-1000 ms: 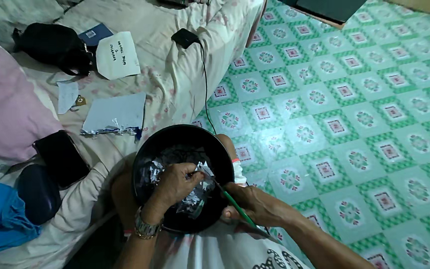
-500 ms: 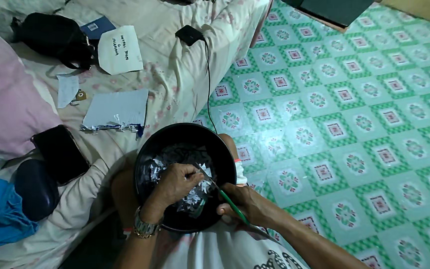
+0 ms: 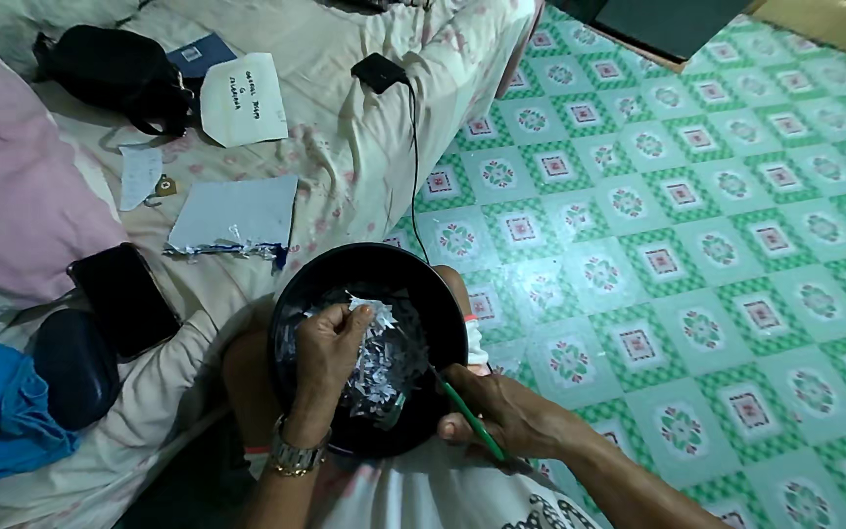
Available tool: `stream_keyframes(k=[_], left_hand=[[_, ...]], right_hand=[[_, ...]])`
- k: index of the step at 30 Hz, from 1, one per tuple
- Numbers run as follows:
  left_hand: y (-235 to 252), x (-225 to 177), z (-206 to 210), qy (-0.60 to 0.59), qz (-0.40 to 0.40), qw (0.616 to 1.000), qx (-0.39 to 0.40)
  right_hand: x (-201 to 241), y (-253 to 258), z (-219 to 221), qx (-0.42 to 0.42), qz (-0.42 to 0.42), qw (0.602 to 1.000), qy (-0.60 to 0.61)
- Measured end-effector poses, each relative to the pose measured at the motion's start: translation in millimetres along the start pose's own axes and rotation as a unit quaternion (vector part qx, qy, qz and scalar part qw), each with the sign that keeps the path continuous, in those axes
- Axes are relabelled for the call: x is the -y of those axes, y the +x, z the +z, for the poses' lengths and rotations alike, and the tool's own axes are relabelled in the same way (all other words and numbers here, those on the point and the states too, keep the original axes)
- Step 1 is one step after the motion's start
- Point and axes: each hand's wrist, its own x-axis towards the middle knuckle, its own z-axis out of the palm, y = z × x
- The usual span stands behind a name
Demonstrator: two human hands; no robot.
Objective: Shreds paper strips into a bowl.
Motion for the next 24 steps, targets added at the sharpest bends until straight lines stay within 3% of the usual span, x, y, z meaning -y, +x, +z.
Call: stream_keyframes(k=[5, 13, 20, 24], left_hand=[[-12.9, 3.8, 15.5, -0.044, 0.039, 0.998, -0.003], [-20.3, 5.7, 18.4, -0.079, 0.038, 0.996, 0.002], [-19.7, 5.7, 11.4, -0.048, 0.043, 0.997, 0.044], [-21.4, 7.3, 9.0, -0.052, 0.034, 0.997, 0.045]], right_hand=[[8.0, 6.2, 6.9, -0.044, -0.011, 0.999, -0.006], [4.3, 14.4, 17.5, -0.117, -0.058, 0.991, 0.031], [2.0, 17.4, 15.9, -0.080, -0.050, 0.995, 0.021], [1.7, 18.5, 21.1, -0.107, -0.067, 0.991, 0.038]])
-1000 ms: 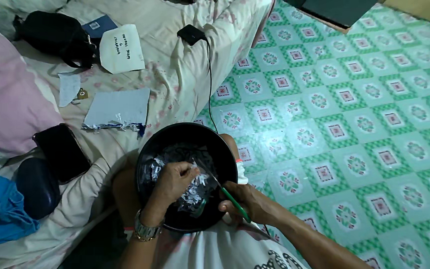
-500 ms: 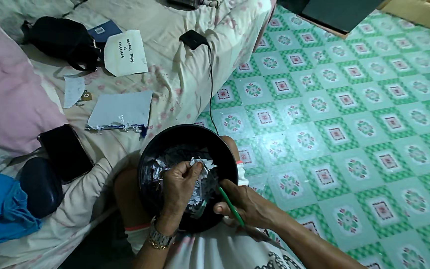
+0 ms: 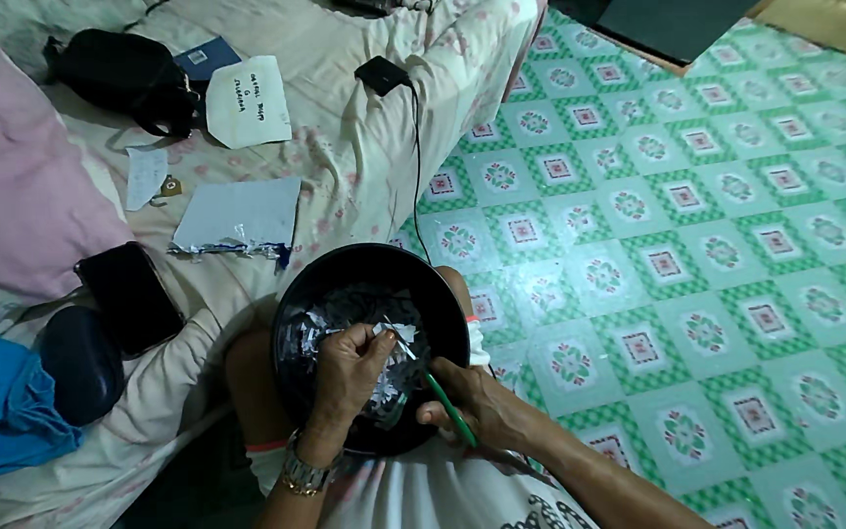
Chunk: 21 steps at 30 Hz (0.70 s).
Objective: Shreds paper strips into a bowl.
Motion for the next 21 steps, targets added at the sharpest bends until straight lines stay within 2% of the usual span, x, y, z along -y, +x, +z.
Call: stream_keyframes(k=[5, 10, 17, 21], left_hand=[[-1.2, -2.0, -1.2, -0.016, -0.020, 1.000, -0.002], [-3.8, 0.8, -1.5, -0.005, -0.012, 1.000, 0.013], [-4.8, -0.6, -4.1, -0.042, -0.023, 0.999, 0.015], [-4.8, 1.4, -4.7, -0.061, -0.028, 0.998, 0.008]], right_hand=[[4.4, 2.0, 0.6, 0.028, 0.039, 0.998, 0.044], [4.4, 2.6, -5.6, 0.077, 0.031, 0.997, -0.003], [0.9, 1.8, 2.5, 0.003, -0.014, 1.000, -0.025], [3.2, 3.2, 0.5, 0.018, -0.006, 1.000, -0.015]])
